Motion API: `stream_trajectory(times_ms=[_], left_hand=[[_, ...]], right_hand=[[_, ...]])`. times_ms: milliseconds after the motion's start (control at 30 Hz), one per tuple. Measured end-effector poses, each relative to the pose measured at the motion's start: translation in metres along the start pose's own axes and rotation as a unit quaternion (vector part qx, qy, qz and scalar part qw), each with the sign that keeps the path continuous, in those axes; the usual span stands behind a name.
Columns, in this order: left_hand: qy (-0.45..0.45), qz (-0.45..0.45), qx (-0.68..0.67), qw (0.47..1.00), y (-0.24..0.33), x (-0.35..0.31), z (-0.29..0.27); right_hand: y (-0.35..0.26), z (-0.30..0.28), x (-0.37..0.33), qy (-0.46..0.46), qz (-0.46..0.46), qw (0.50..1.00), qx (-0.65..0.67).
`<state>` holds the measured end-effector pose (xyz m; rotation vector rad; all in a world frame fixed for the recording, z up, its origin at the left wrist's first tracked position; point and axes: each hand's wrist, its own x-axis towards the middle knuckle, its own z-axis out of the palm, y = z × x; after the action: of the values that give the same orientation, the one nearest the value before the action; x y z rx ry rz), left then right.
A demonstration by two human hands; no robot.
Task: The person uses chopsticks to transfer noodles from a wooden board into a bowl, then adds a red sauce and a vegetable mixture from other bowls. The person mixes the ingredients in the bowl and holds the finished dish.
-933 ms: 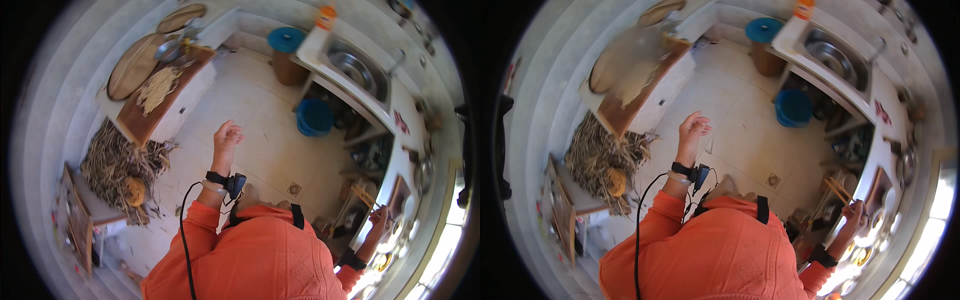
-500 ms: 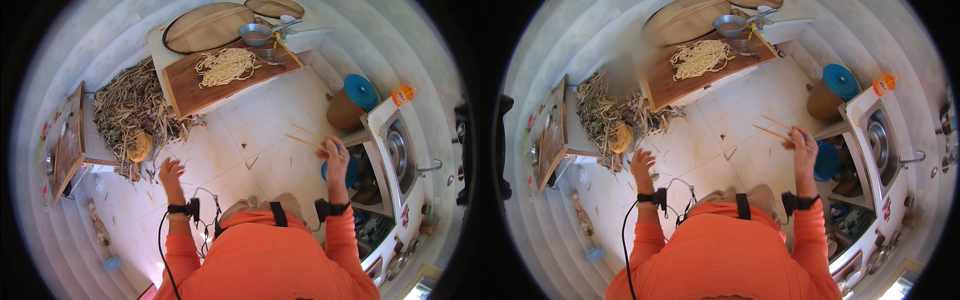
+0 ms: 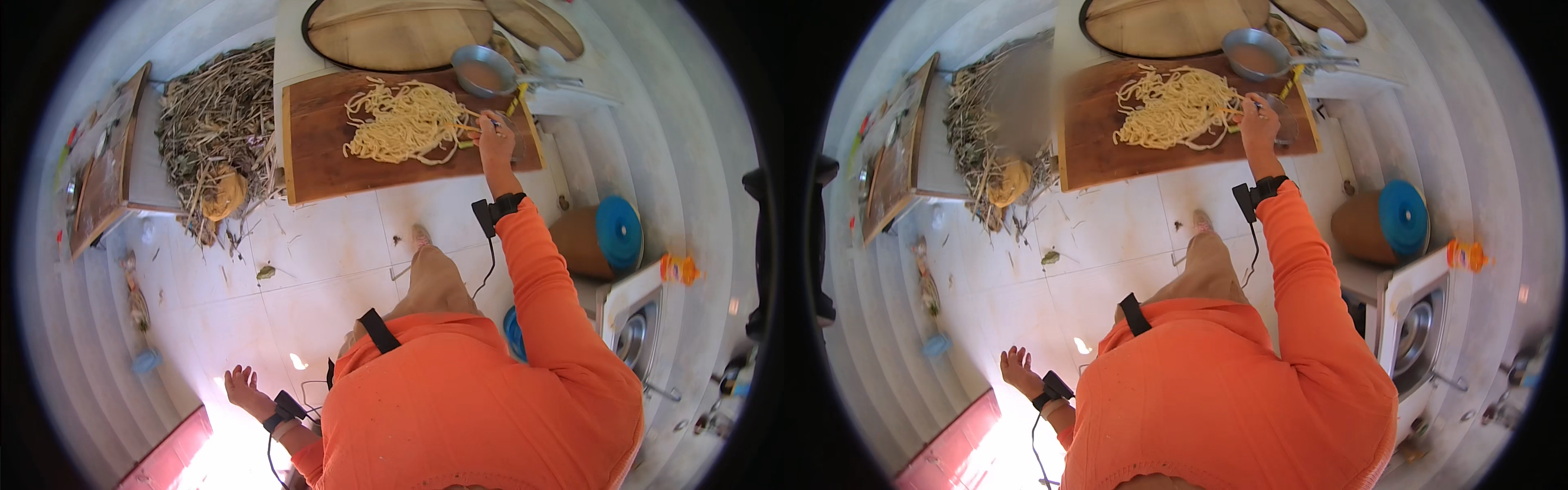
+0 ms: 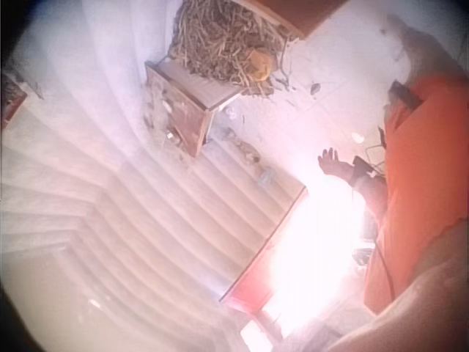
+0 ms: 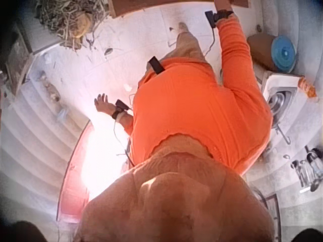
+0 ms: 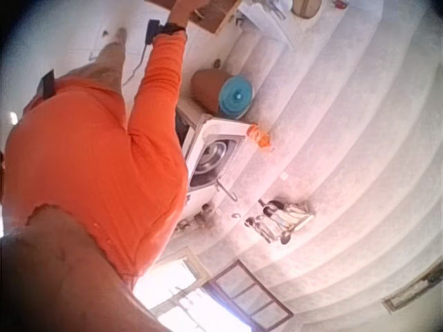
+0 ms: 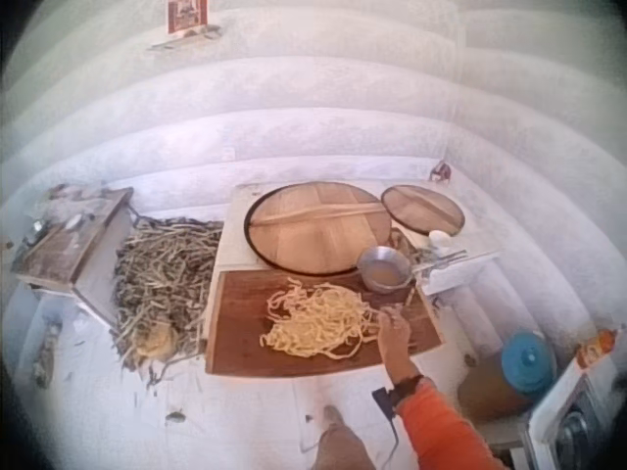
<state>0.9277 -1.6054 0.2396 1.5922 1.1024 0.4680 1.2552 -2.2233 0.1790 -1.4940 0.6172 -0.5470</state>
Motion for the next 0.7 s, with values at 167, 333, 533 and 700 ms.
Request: stream_trajectory(times_ms=[167,333,533,700], left_hand=[[0.085,-0.051,-0.03,0.995,0.009,-0.043,0.046],[0.065,-0.058,-0.04,0.995,0.013,-0.068,0.094],[0.044,-0.027,-0.047,0.998,0.03,-0.052,0.117],[0.065,-0.053,-0.053,0.995,0.019,-0.05,0.101]], right_hand=[[0.015,0.02,0.071,-0.045,0.127,0.985,0.106],[0.007,0.079,0.083,-0.196,0.155,0.966,0.07],[-0.049,0.094,0.063,-0.308,0.107,0.945,0.016],[-0.072,0.025,0.055,-0.23,0.13,0.963,-0.058]])
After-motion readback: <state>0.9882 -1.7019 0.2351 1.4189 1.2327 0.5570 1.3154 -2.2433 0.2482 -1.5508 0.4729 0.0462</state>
